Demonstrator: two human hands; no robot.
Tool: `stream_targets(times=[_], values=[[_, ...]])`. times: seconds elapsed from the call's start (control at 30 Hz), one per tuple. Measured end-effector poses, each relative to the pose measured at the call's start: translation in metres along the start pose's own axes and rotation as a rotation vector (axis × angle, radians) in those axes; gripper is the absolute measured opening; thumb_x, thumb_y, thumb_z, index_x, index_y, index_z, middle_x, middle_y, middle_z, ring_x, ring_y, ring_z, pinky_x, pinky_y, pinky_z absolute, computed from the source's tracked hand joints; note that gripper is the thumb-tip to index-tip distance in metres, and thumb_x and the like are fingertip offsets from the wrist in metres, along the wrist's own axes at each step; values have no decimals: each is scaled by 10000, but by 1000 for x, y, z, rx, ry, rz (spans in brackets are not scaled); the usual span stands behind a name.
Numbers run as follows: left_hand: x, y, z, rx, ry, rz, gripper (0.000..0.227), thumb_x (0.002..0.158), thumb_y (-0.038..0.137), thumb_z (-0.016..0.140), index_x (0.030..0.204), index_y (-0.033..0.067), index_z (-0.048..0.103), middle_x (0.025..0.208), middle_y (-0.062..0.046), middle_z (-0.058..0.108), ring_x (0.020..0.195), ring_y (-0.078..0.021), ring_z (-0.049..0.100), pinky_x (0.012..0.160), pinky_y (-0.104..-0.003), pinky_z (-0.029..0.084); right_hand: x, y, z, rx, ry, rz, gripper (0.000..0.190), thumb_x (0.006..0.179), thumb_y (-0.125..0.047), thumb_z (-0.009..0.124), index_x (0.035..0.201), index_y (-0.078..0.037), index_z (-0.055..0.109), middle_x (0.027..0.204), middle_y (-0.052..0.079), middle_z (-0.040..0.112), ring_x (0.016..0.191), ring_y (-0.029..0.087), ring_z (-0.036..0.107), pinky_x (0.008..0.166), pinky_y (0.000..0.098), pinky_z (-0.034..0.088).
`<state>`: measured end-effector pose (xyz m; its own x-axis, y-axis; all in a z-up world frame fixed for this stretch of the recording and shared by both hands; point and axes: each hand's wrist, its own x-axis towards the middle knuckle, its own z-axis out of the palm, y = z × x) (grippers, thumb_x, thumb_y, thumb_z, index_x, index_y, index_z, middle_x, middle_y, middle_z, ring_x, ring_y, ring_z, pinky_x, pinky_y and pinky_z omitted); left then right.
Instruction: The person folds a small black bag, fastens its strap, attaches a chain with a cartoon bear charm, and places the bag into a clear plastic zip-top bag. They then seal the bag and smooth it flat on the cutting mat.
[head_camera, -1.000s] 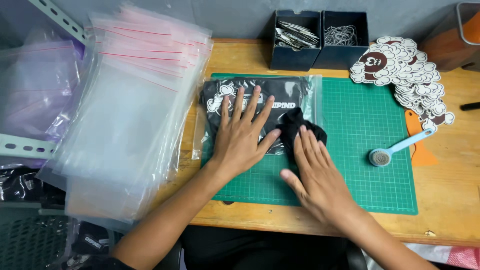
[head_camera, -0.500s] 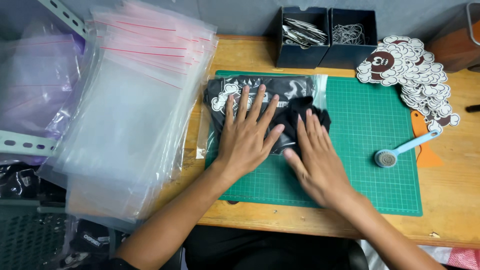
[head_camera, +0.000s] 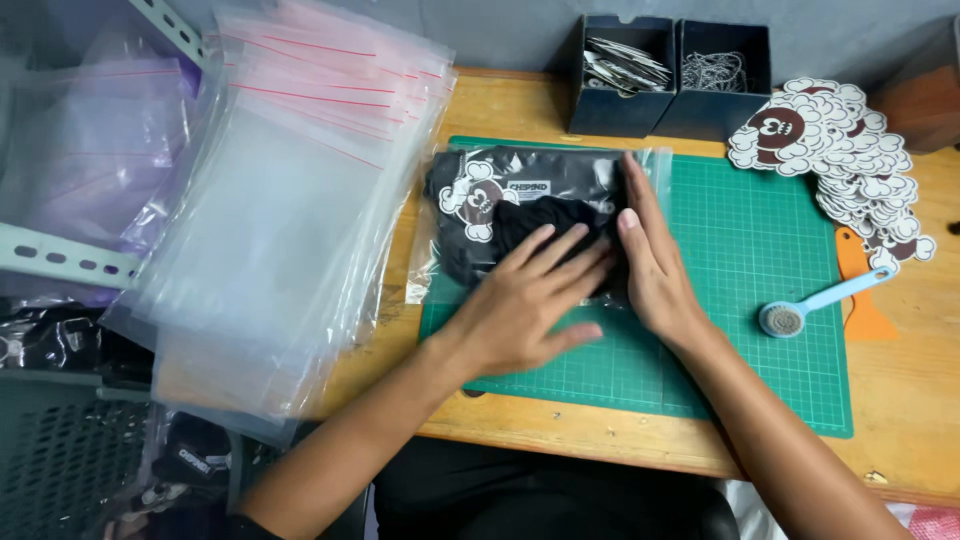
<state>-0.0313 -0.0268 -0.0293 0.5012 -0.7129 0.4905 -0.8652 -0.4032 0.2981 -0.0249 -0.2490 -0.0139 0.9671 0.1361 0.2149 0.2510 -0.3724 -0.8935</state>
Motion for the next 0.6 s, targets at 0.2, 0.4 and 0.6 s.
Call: stream_targets(times=[0.2,0.4,0.6], values=[[-26,26,-25,153,-104,-178,917,1123,741,411,1761,83,437,1873,-188,338,1756,-458,264,1405,-618,256,-12,8,14,-325,-82,-84,668,1253,-294,347,1826,11,192,1901,288,149,1741,511,65,1413,643,92],[-39,-8,-49,221,59,-520,957,1165,584,613,1761,-109,329,1799,-463,232,1624,-681,334,1318,-710,366,-9,11,21,-675,-194,-12,783,1223,-472,399,1833,-17,213,1922,252,31,1764,449,-3,1428,536,72],[-24,-37,-69,145,285,-502,443,1216,14,497,1628,-136,559,1733,-354,489,1567,-505,550,1257,-519,514,-18,19,16,-742,-194,-82,776,1220,-489,414,1817,-16,267,1918,266,97,1766,450,59,1433,528,96]])
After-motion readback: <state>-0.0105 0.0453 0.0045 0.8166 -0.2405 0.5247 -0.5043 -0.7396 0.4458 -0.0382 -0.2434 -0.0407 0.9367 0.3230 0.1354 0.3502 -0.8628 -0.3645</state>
